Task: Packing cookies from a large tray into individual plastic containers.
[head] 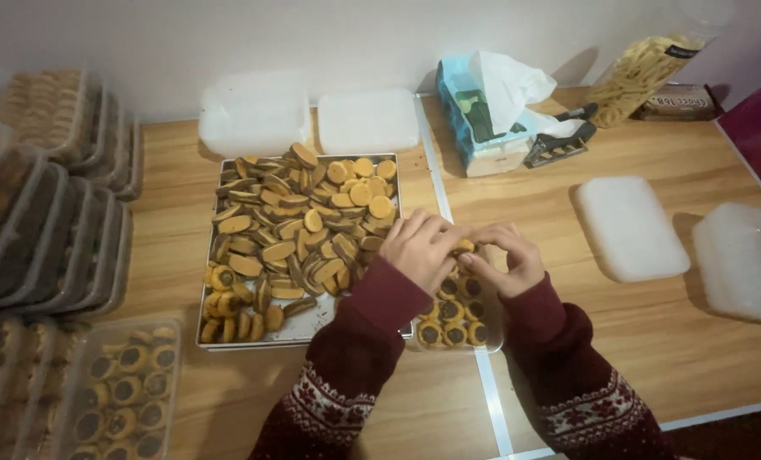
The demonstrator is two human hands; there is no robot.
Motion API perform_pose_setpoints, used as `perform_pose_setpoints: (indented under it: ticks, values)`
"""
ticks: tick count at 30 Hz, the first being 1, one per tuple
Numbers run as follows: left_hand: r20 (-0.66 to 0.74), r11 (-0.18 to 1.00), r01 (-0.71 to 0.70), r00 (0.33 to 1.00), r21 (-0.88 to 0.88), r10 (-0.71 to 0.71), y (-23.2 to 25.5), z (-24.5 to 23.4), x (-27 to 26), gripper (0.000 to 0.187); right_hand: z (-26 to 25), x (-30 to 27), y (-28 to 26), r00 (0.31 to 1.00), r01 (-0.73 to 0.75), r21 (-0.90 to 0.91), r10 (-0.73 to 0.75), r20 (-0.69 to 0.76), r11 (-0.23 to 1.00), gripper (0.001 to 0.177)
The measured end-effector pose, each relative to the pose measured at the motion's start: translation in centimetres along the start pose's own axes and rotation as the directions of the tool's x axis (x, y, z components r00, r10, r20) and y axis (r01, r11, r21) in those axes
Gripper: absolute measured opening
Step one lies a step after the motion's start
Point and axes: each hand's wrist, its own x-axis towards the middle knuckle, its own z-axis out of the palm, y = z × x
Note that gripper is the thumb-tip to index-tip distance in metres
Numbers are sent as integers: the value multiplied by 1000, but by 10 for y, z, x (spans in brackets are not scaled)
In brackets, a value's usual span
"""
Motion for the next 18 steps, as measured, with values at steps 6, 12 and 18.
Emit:
perform_pose_setpoints:
  ticks: [6,12,18]
  values:
    - [177,990,133,976,-35,-125,1,-26,6,81,4,2,-5,995,62,-49,-65,-77,997,29]
    - [262,959,211,952,-188,-158,-17,-38,-2,73,3,6,-13,891,406,-269,-443,-94,873,25]
    - [188,929,127,980,-348,-64,1,-52,8,53,5,5,-16,843,475,-285,-523,-124,833,16]
